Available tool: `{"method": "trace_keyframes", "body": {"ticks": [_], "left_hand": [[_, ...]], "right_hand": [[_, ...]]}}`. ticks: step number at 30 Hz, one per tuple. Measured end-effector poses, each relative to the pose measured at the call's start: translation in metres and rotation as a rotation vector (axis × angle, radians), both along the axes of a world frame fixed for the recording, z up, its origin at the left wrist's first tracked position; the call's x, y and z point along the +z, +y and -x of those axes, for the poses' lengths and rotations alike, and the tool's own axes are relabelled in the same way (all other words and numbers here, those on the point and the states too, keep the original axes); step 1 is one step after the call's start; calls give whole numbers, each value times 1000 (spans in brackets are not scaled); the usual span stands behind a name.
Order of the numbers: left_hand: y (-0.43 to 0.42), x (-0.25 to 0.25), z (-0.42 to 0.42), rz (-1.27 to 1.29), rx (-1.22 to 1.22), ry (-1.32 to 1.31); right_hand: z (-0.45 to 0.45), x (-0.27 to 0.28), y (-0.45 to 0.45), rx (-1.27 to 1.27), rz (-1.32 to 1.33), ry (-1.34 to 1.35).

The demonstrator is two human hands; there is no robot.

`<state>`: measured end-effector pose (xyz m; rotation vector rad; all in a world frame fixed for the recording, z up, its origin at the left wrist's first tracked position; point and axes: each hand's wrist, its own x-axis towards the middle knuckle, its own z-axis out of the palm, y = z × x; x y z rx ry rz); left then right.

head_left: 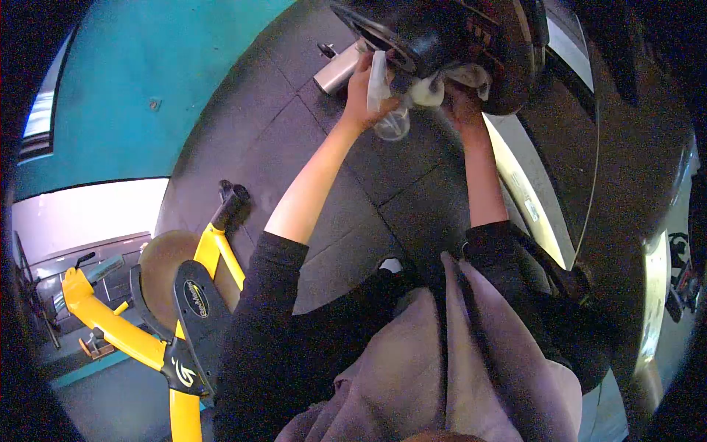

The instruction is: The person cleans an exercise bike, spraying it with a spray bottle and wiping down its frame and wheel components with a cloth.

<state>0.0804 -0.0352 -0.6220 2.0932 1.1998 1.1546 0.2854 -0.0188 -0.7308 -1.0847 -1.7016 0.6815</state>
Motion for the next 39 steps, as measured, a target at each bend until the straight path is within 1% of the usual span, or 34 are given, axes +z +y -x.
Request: {"method": "trace_keyframes", "body": {"ticks": [2, 4, 5, 6, 7, 8, 9, 10, 11, 13, 14, 17, 19, 20, 21, 23, 24, 26, 27, 28, 30, 31, 33, 35, 36, 37, 38, 39], "left_hand": [[2, -3, 1, 56, -3, -54], [5, -3, 1, 78, -2, -100], [6, -1, 1, -40, -13, 31], [7, 0, 2, -159, -23, 162], [6, 2, 1, -158, -22, 164], [1, 3, 0, -52, -23, 52], [-1, 4, 0, 5, -23, -5], [-3, 5, 0, 61, -20, -63], [-2, 7, 0, -39, -43, -12], [-3, 8, -4, -133, -64, 36], [-3, 8, -6, -138, -41, 61], [4, -2, -1, -153, -17, 124], [8, -11, 8, -165, -16, 182], [6, -11, 9, -168, -16, 202], [3, -12, 9, 5, -30, 55], [-2, -10, 5, 177, -49, -92], [-4, -6, 3, 128, 0, -20], [-3, -5, 2, 77, 50, 52], [-1, -8, 3, 100, 32, 22], [0, -11, 5, 111, 24, 8], [-1, -12, 5, 110, 6, -28], [-2, -10, 5, 104, 0, -40], [-3, -8, 4, 96, -1, -18], [-4, -3, 4, 93, 6, 15], [-4, 0, 3, -15, -22, 33], [-4, 3, 2, -125, -50, 52], [-4, 1, 2, -126, -52, 53], [-5, 0, 2, -30, -44, 17]], "right_hand": [[6, -20, 7, 79, 285, 275], [3, -33, 18, 174, 159, 341], [1, -32, 19, 207, 117, 362], [-2, -13, 9, 39, 18, 122], [0, 14, 0, -41, -32, 3], [3, 41, -9, -125, -78, -116], [12, 74, -18, -57, 251, 454], [19, 83, -20, 1, 420, 728], [25, 90, -21, 17, 579, 1019], [28, 85, -24, 30, 687, 909], [29, 81, -25, 34, 723, 870], [37, 52, -18, -267, 122, 325], [23, 8, 5, -232, 131, 381], [10, 5, 10, -1, 61, 421], [3, 0, 12, 230, -11, 455], [3, -5, 8, -40, 35, 278], [4, -3, 6, -209, -48, -64], [9, -2, 10, -349, -201, -3], [12, -3, 12, -423, -275, 24], [9, -5, 14, -420, -329, -189], [8, 7, 10, -416, -380, -402], [7, 14, 3, -256, -202, -85], [5, 15, 0, -93, -21, 228], [3, 22, 0, -65, 222, 91], [5, 27, -9, -101, 359, 225], [5, 30, -8, -101, 359, 225], [4, 31, -4, -147, 235, 151], [4, 33, 1, -191, 111, 76]]}}
